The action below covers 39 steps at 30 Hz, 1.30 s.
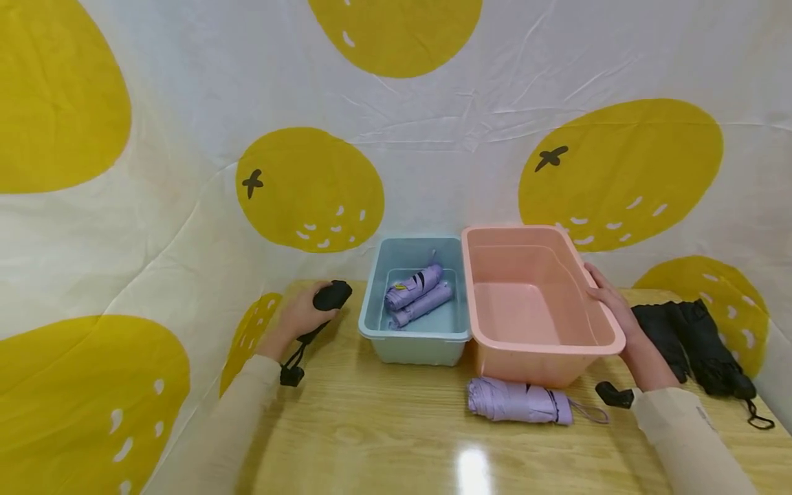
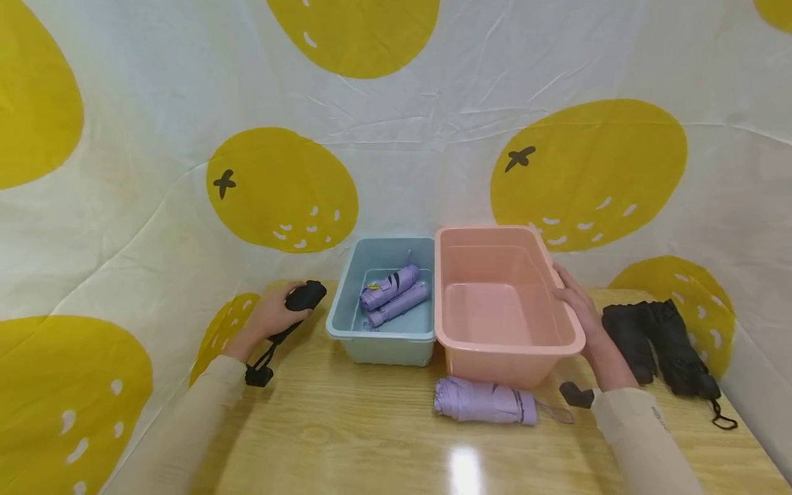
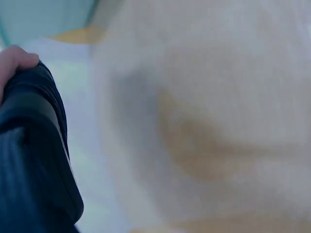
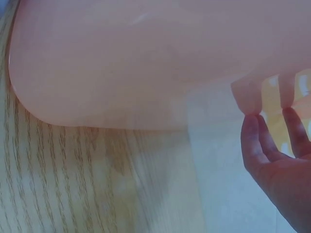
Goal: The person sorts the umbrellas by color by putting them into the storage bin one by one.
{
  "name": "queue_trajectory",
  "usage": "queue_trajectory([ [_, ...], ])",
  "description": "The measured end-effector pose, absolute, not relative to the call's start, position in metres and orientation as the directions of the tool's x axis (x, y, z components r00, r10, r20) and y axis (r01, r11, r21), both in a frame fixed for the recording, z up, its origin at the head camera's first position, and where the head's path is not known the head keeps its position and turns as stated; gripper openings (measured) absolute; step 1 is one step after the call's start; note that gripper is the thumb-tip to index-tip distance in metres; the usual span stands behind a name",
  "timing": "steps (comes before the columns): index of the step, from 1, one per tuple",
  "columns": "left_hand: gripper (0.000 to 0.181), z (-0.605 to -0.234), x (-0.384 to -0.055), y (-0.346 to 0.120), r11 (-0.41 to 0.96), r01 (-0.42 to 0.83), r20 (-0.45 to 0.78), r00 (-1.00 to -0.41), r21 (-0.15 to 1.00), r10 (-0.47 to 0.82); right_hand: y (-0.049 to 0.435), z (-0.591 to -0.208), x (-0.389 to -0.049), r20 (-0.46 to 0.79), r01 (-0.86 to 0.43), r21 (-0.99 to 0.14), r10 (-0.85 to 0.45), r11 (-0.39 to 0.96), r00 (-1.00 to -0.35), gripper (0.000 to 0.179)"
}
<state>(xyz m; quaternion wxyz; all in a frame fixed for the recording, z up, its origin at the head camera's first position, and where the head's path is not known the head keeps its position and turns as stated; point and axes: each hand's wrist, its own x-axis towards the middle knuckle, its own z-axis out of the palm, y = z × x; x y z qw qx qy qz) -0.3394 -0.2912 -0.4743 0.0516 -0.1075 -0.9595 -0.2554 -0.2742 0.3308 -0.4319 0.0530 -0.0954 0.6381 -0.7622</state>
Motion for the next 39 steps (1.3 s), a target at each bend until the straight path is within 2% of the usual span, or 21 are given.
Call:
queue_trajectory([
  [8,0.072,-0.419,-0.351,-0.271,0.82,0.369,0.254,-0.925,0.437,0.281,0.338,-0.428,-0.27,0.09,-0.054,-0.982,-0.199,-0.183,-0.976,0.059],
  [14,0.071,-0.387,-0.358,-0.248,0.8,0.395,0.263,-0.916,0.452,0.303,0.34,-0.426,-0.267,0.088,-0.052,-0.98,-0.188,-0.192,-0.978,0.058],
  [26,0.072,-0.318,-0.367,-0.169,0.767,0.477,0.26,-0.879,0.43,0.4,0.339,-0.42,-0.27,0.083,-0.05,-0.981,-0.174,-0.185,-0.981,0.058],
  [32,0.072,-0.302,-0.375,-0.127,0.718,0.549,0.267,-0.836,0.428,0.48,0.335,-0.416,-0.271,0.076,-0.048,-0.985,-0.162,-0.168,-0.984,0.058],
  [39,0.07,-0.297,-0.374,-0.079,0.648,0.57,0.207,-0.809,0.506,0.55,0.321,-0.417,-0.268,0.02,0.006,-0.988,-0.167,-0.155,-0.986,0.061],
])
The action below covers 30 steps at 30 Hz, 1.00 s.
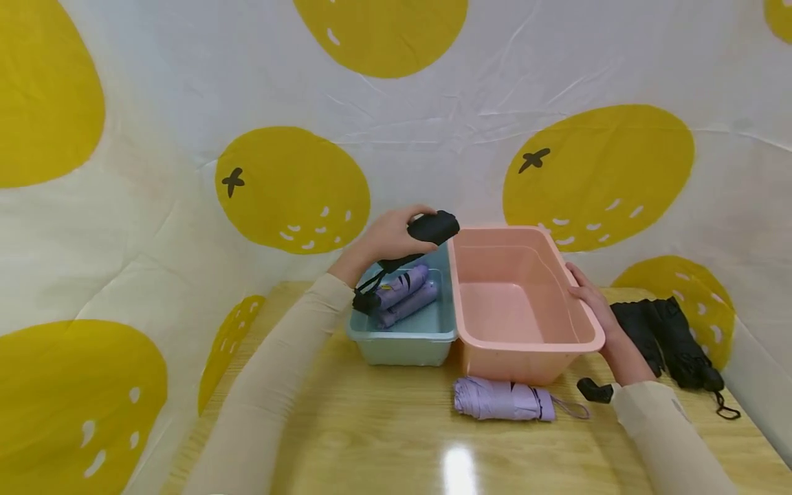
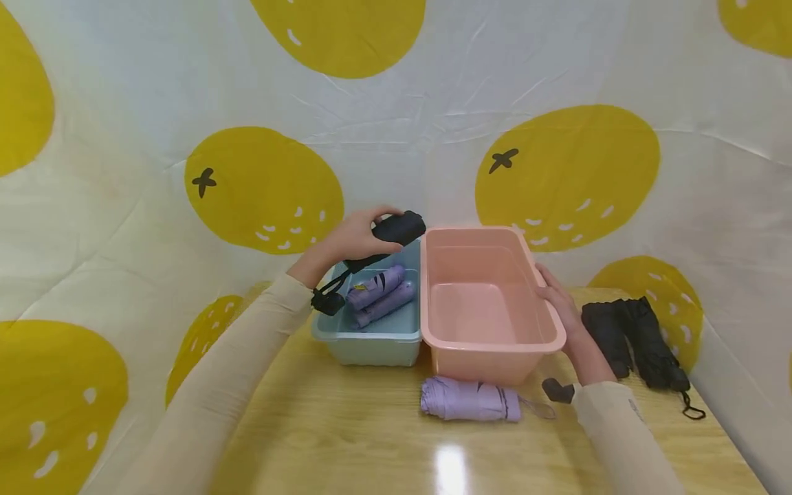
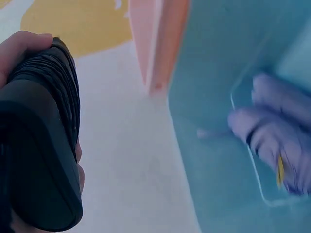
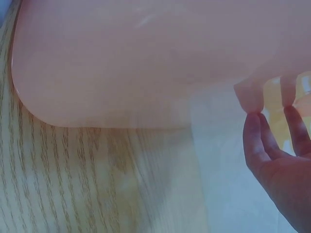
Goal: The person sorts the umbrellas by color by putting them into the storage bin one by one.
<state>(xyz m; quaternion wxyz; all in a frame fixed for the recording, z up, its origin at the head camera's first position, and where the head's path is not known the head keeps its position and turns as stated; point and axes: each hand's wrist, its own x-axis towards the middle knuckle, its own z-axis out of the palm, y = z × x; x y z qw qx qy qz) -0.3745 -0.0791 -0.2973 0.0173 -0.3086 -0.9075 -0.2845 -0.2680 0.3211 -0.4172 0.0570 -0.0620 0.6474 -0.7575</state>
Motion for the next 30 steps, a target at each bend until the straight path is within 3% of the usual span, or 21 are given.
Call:
queue_trajectory([
  [14,0.067,-0.309,-0.389,0.019,0.593,0.64,0.176,-0.738,0.488,0.652,0.321,-0.421,-0.271,0.043,-0.015,-0.988,-0.173,-0.156,-0.984,0.06],
  [21,0.068,-0.319,-0.388,0.059,0.613,0.636,0.129,-0.736,0.469,0.665,0.318,-0.422,-0.272,0.051,-0.036,-0.995,-0.154,-0.097,-0.987,0.058],
  [30,0.065,-0.331,-0.386,0.099,0.639,0.619,0.075,-0.742,0.457,0.666,0.319,-0.421,-0.271,0.03,-0.01,-0.992,-0.152,-0.129,-0.988,0.059],
])
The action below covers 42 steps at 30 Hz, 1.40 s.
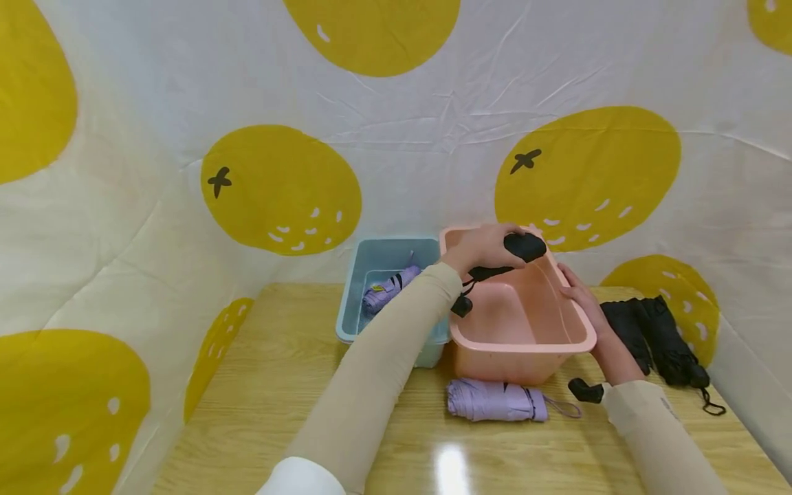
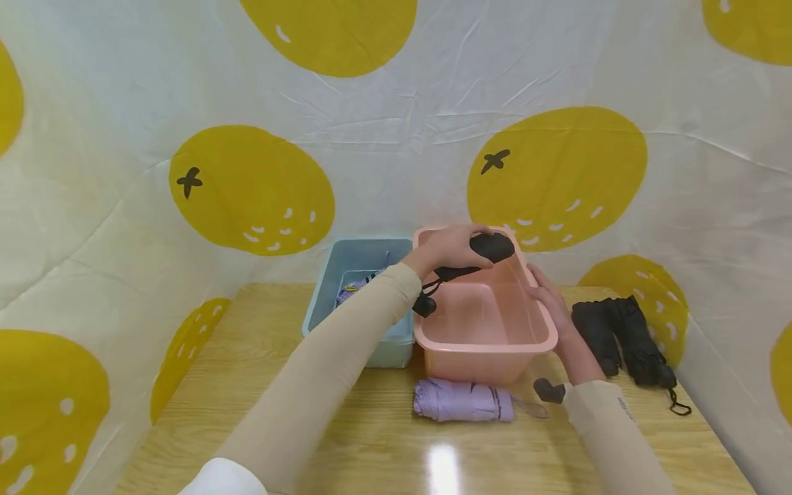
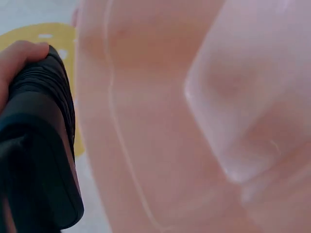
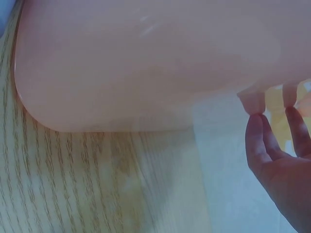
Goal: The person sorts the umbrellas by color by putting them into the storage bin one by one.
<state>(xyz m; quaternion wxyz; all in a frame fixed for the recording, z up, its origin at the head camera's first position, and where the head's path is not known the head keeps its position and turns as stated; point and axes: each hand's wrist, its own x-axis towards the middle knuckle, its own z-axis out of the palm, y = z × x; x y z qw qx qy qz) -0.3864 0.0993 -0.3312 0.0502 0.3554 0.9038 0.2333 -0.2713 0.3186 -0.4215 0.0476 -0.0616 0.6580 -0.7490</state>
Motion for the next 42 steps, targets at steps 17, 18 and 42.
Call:
queue_trajectory([
  [17,0.062,-0.389,-0.381,0.119,0.73,0.535,0.065,-0.823,0.425,0.565,0.317,-0.422,-0.273,0.012,-0.006,-0.998,-0.112,-0.056,-0.994,0.058],
  [18,0.062,-0.39,-0.381,0.119,0.735,0.528,0.061,-0.827,0.425,0.558,0.317,-0.422,-0.273,0.012,-0.006,-0.999,-0.111,-0.054,-0.994,0.058],
  [42,0.061,-0.411,-0.379,0.145,0.809,0.239,0.074,-0.969,0.538,0.237,0.312,-0.42,-0.27,0.025,-0.02,-0.998,-0.097,-0.057,-0.995,0.057],
])
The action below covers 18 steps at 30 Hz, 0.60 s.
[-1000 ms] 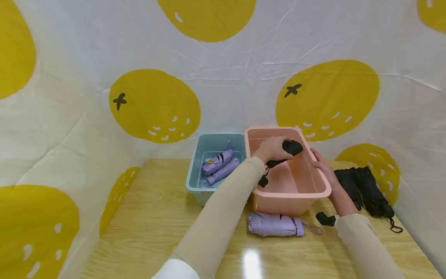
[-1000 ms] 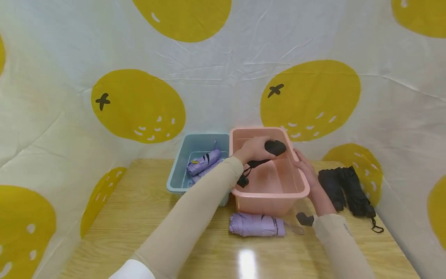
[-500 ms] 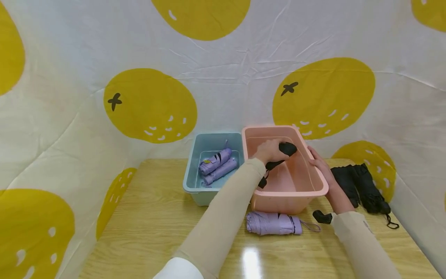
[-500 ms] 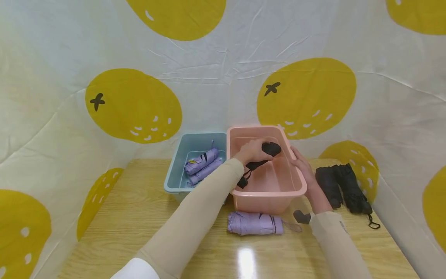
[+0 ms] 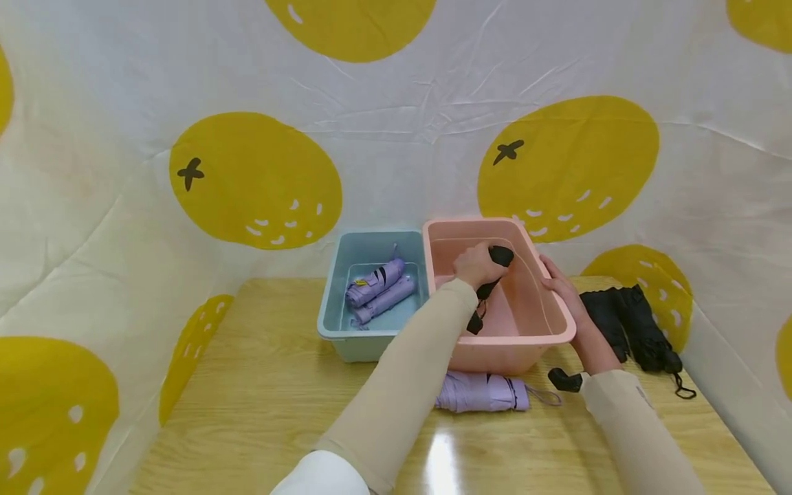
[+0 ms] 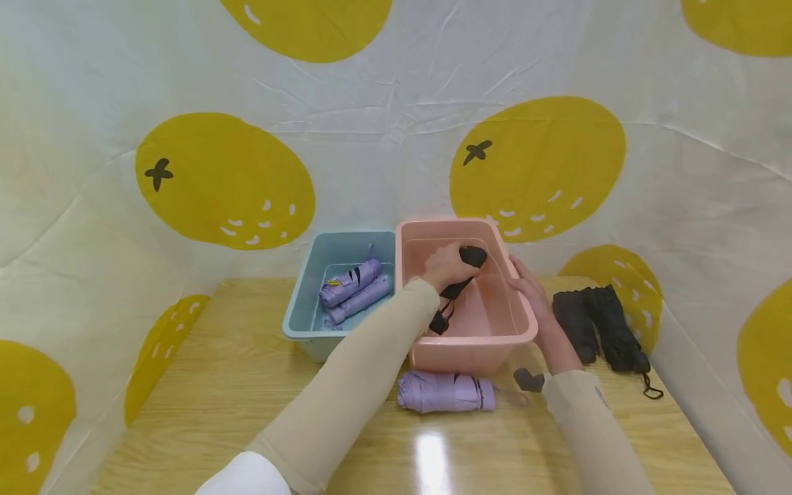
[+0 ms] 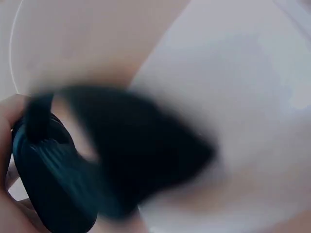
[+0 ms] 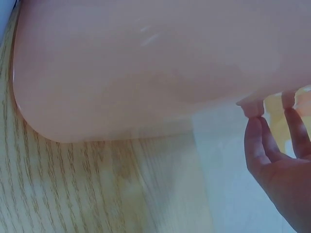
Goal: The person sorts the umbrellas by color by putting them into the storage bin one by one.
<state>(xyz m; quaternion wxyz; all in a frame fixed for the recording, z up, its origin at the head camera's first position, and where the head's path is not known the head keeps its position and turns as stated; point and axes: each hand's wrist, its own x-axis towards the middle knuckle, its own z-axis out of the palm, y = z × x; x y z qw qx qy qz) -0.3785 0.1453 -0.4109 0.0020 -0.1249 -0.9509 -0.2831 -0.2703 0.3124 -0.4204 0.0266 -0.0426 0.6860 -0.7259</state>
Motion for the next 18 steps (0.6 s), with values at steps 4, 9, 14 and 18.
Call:
queue_trajectory([
  [4,0.062,-0.412,-0.375,0.147,0.795,0.205,0.043,-0.975,0.57,0.219,0.312,-0.418,-0.27,0.016,-0.01,-0.998,-0.095,-0.064,-0.995,0.057],
  [9,0.062,-0.416,-0.377,0.149,0.801,0.154,0.018,-0.984,0.578,0.176,0.31,-0.417,-0.271,-0.005,0.011,-0.998,-0.084,-0.068,-0.996,0.058],
  [14,0.06,-0.422,-0.383,0.153,0.811,0.042,-0.033,-0.997,0.584,0.076,0.312,-0.416,-0.271,0.0,0.005,-0.998,-0.08,-0.066,-0.997,0.058],
  [18,0.061,-0.427,-0.387,0.156,0.813,0.003,-0.047,-0.998,0.582,0.037,0.312,-0.415,-0.27,-0.001,0.006,-0.999,-0.082,-0.054,-0.997,0.059],
])
